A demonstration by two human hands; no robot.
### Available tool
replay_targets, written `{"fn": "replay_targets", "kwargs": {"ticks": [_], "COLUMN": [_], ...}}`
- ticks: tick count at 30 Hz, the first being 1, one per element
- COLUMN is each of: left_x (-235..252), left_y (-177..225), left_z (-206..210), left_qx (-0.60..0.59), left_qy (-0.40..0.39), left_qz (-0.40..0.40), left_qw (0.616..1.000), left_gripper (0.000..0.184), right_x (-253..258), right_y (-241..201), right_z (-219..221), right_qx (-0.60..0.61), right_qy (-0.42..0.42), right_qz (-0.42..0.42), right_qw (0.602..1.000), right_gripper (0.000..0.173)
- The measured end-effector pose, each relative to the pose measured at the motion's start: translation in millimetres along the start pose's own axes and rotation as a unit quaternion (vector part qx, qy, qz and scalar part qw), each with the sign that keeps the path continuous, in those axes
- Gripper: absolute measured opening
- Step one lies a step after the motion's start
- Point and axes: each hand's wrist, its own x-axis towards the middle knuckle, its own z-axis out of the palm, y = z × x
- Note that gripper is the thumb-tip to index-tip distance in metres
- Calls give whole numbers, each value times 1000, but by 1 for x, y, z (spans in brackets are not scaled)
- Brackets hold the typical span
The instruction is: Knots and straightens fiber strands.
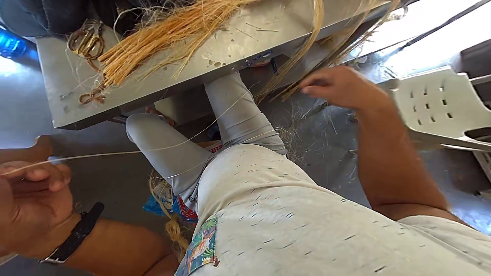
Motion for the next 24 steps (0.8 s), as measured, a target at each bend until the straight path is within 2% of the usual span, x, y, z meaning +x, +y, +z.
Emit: {"fn": "replay_targets", "kwargs": {"ticks": [2, 3, 5, 6, 7, 9, 10, 13, 16, 21, 24], "left_x": [-1, -2, 0, 1, 0, -5, -7, -4, -3, -3, -1], "left_y": [14, 21, 34, 39, 41, 39, 36, 25, 15, 4, 2], "left_z": [13, 21, 36, 42, 44, 37, 31, 17, 7, -1, -4], "left_qx": [26, 38, 54, 57, 59, 71, 84, 141, 184, 154, 128], "left_qy": [34, 54, 81, 86, 90, 105, 114, 142, 176, 208, 232], "left_qz": [-12, -9, 4, 9, 11, 7, 4, 10, -13, -24, -21], "left_qw": [999, 998, 995, 995, 994, 992, 990, 980, 967, 965, 964], "left_gripper": [32, 32, 31, 29, 28, 27, 27, 20, 17, 20, 21], "right_x": [23, 33, 49, 56, 62, 71, 74, 73, 56, 24, 11], "right_y": [-63, -92, -136, -148, -154, -153, -149, -130, -110, -78, -54], "right_z": [42, 67, 117, 140, 158, 176, 175, 149, 111, 53, 26], "right_qx": [108, 160, 209, 210, 205, 193, 184, 171, 160, 104, 109], "right_qy": [-20, -47, -125, -167, -207, -251, -255, -221, -180, -80, -41], "right_qz": [-191, -252, -308, -317, -313, -302, -295, -270, -262, -229, -203], "right_qw": [975, 953, 920, 910, 904, 899, 902, 922, 935, 965, 972], "right_gripper": [33, 43, 65, 71, 67, 32, 22, 30, 32, 36, 36]}}
